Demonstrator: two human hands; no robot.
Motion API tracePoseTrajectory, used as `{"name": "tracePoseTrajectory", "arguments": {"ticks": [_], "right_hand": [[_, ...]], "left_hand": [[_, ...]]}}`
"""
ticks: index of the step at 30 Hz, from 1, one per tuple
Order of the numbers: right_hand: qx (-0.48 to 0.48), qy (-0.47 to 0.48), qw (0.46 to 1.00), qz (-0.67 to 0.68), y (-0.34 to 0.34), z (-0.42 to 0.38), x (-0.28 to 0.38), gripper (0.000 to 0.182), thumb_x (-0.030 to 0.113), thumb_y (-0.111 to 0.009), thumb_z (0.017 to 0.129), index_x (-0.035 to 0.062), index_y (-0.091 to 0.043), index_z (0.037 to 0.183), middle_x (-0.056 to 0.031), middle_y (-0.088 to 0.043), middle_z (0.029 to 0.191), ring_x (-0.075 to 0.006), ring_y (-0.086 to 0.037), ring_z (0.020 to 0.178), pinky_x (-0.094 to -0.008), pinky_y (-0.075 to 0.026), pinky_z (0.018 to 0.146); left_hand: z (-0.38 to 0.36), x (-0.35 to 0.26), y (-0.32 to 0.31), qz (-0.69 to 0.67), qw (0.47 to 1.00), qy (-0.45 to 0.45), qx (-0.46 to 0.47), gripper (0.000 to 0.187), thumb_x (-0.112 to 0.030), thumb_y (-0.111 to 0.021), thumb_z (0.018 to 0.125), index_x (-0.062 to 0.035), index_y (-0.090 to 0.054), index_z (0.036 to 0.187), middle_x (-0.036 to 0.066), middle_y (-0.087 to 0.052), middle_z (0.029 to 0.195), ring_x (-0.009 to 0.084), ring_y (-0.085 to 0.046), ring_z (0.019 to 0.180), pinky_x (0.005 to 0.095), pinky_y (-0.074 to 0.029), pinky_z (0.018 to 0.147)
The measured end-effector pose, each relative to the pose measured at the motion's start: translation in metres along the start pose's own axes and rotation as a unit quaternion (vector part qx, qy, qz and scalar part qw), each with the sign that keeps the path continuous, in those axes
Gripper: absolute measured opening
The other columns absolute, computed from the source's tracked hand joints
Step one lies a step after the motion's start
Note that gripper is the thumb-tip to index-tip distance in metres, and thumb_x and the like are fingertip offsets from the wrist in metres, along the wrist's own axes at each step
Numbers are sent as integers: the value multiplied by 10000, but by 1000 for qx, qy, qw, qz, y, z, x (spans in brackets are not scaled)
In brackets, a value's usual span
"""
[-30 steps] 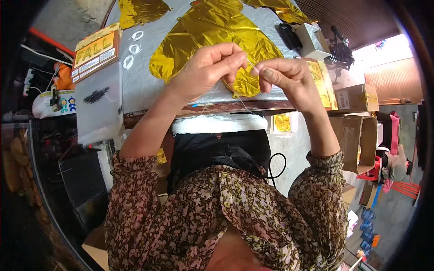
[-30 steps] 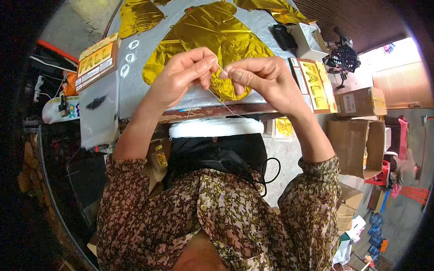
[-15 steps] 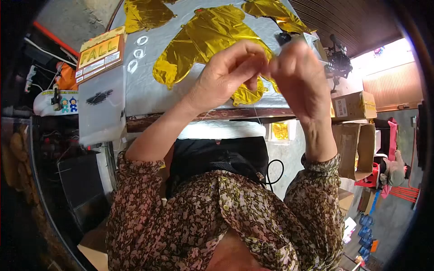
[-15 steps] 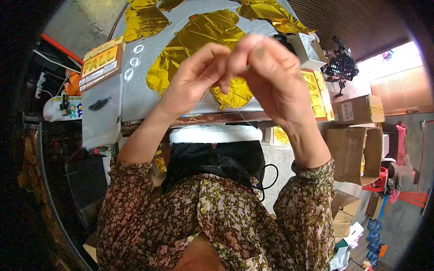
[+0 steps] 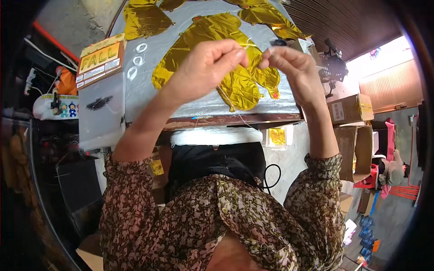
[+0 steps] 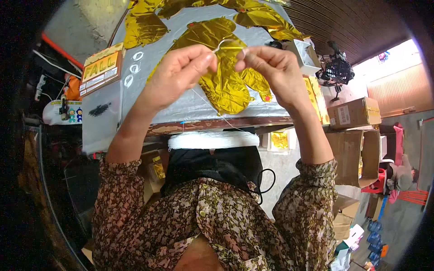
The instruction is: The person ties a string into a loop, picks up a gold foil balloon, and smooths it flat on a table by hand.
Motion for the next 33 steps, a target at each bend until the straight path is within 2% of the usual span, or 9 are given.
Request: {"name": "tracePoseTrajectory", "arguments": {"ticks": [9,11,12,16,21,23,26,29,33], "right_hand": [[172,-35,944,280,-35,-16,9,261,274,-684,980,28,-680,894,-65,-622,760,-230,-651,815,-366,-522,849],[-33,6,931,365,-33,-8,15,228,237,-654,1004,24,-697,935,-77,-685,846,-257,-683,907,-381,-523,893],[5,89,944,317,-25,-1,7,217,135,-609,1030,-9,-710,1156,-128,-740,1122,-199,-695,1018,-331,-537,911],[-28,89,995,-37,-21,1,-2,225,112,-622,1021,-48,-716,1149,-91,-769,1027,-135,-689,1000,-315,-538,948],[63,5,995,-73,-23,-13,-2,209,112,-624,1012,-38,-723,1118,-108,-755,1023,-187,-704,955,-312,-544,907],[182,-38,968,166,-29,-19,4,196,106,-614,1004,-22,-722,1106,-117,-747,990,-220,-705,922,-344,-541,897],[131,105,934,315,-27,-8,29,211,79,-582,997,12,-709,1151,-156,-727,1107,-271,-690,1018,-390,-529,933],[-37,166,979,-114,-9,1,52,285,59,-576,997,-38,-668,1248,-123,-711,1232,-200,-655,1134,-312,-501,993],[169,9,976,-135,-16,-10,30,361,-20,-515,964,-37,-644,1301,-150,-710,1243,-218,-662,1138,-335,-492,1028]], "left_hand": [[11,40,3,21,997,-74,-7,278,-249,-555,1059,-27,-693,964,-11,-643,843,67,-544,753,231,-440,694],[4,36,-19,58,997,4,51,226,-190,-556,1057,-3,-668,997,-21,-615,833,68,-550,798,242,-457,722],[-1,37,-27,80,995,22,60,230,-191,-552,1057,-3,-669,996,-25,-606,813,62,-534,768,233,-444,694],[-2,10,-25,121,991,-18,50,247,-214,-538,1064,-19,-666,983,-53,-543,730,45,-451,648,238,-379,574],[7,10,1,29,997,-48,49,238,-214,-518,1075,-39,-647,977,-49,-532,745,49,-474,654,236,-394,588],[10,14,-1,9,996,-45,73,235,-209,-503,1081,-38,-623,974,-41,-519,760,51,-501,689,228,-431,648],[10,17,-19,-72,993,-21,94,236,-219,-494,1086,-33,-585,972,-36,-513,772,59,-527,721,224,-461,710],[9,15,-20,-87,990,1,109,263,-247,-479,1094,-36,-566,963,-34,-529,807,56,-524,671,232,-475,669],[15,3,3,-76,995,-12,63,283,-271,-482,1097,-48,-570,945,-36,-537,832,44,-468,602,231,-465,623]]}}
Point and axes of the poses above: each hand's wrist, its own z-axis towards the middle knuckle, its own y-axis out of the back of the hand, x = y × z, the point moved 5 cm from there along z, towards the middle knuckle
